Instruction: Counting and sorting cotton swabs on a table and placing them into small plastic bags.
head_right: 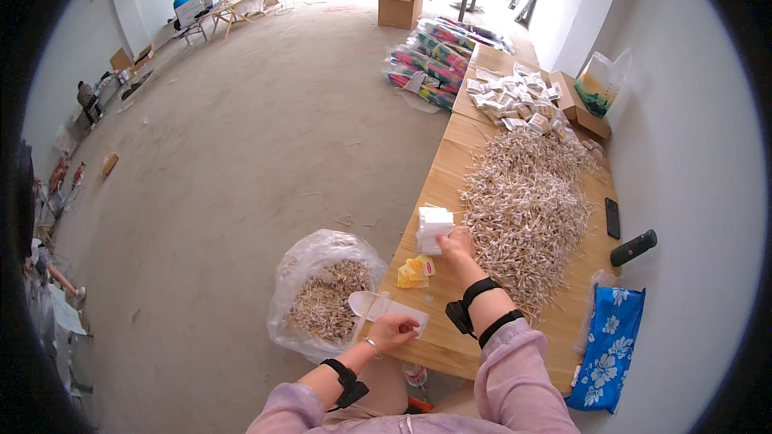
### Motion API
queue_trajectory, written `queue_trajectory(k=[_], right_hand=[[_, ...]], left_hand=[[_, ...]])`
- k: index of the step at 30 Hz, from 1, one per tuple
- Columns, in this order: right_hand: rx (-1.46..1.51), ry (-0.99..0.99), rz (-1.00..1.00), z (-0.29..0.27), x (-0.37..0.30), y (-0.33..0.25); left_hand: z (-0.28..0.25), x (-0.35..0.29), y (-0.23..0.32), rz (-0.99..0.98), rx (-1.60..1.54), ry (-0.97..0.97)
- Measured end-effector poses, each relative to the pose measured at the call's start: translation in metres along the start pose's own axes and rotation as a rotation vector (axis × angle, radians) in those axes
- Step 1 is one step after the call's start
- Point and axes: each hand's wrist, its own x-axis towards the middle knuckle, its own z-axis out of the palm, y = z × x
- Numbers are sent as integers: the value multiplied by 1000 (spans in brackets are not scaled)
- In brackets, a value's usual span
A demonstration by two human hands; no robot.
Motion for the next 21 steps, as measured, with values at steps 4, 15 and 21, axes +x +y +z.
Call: queue_trajectory(k=[4,15,21], right_hand=[[-24,60,-12,11,-7,5],[-195,92,-113,-31,-27,10],[56,102,-339,-56,-68,-14]], left_hand=[[-2,-6,-4,-17,73,-6],[3,-4,-9,18,-12,-3],[-12,-16,4,-105,-270,130]])
